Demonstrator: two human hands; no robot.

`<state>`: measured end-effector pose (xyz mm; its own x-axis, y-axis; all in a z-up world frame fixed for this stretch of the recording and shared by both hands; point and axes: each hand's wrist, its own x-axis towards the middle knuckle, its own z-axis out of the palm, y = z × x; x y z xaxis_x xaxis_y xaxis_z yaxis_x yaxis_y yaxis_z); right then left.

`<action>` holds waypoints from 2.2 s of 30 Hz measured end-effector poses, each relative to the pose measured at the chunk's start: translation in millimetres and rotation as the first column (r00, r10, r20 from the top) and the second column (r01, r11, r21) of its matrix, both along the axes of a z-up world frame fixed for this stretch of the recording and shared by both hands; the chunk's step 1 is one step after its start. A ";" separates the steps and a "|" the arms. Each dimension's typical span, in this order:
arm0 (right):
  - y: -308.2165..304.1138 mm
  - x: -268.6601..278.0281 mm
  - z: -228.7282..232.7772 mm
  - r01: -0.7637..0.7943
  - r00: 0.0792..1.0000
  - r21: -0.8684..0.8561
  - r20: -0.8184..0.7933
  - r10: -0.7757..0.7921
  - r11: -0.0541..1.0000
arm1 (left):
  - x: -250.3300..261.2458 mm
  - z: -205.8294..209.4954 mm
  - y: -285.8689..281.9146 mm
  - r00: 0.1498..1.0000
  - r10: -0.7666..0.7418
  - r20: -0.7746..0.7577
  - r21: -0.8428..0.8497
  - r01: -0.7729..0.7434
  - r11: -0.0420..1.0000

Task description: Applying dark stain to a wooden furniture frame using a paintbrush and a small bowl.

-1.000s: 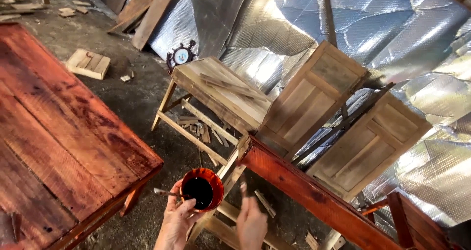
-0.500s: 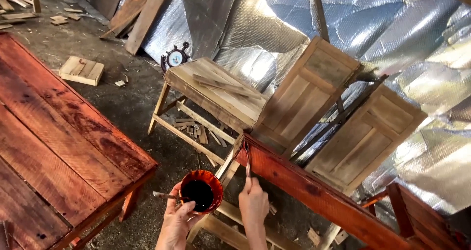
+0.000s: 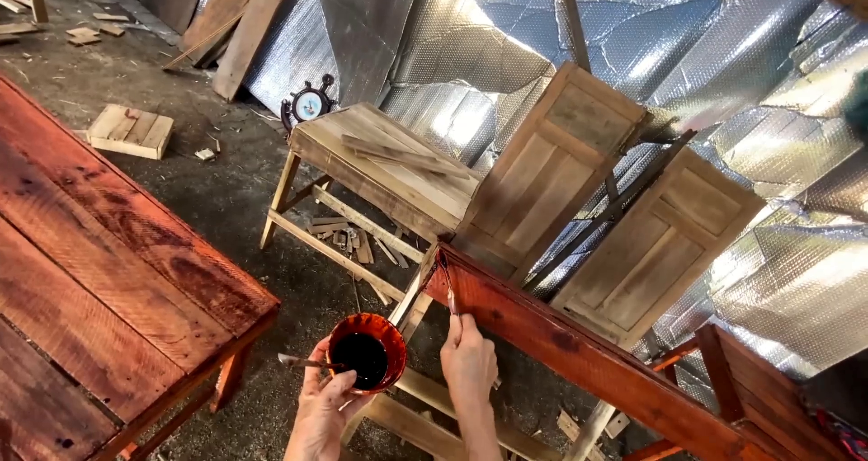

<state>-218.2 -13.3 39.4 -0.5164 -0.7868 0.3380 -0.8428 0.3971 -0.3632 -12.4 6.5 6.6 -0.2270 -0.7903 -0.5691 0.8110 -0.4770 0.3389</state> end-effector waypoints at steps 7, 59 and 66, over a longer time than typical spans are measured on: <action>27.4 6.7 -27.2 0.059 0.997 0.297 0.020 -0.068 0.953 | 5.8 -1.5 -3.1 1.000 0.010 -0.030 -0.021 -0.011 1.000; 21.4 -14.1 -14.5 -0.018 0.996 0.119 -0.089 0.029 0.993 | 2.3 -6.7 -6.0 1.000 0.014 -0.023 -0.012 -0.014 1.000; -9.0 -3.8 6.5 0.054 0.998 0.115 -0.015 -0.053 0.992 | -2.8 -7.7 -1.0 1.000 -0.026 -0.017 -0.020 0.025 0.999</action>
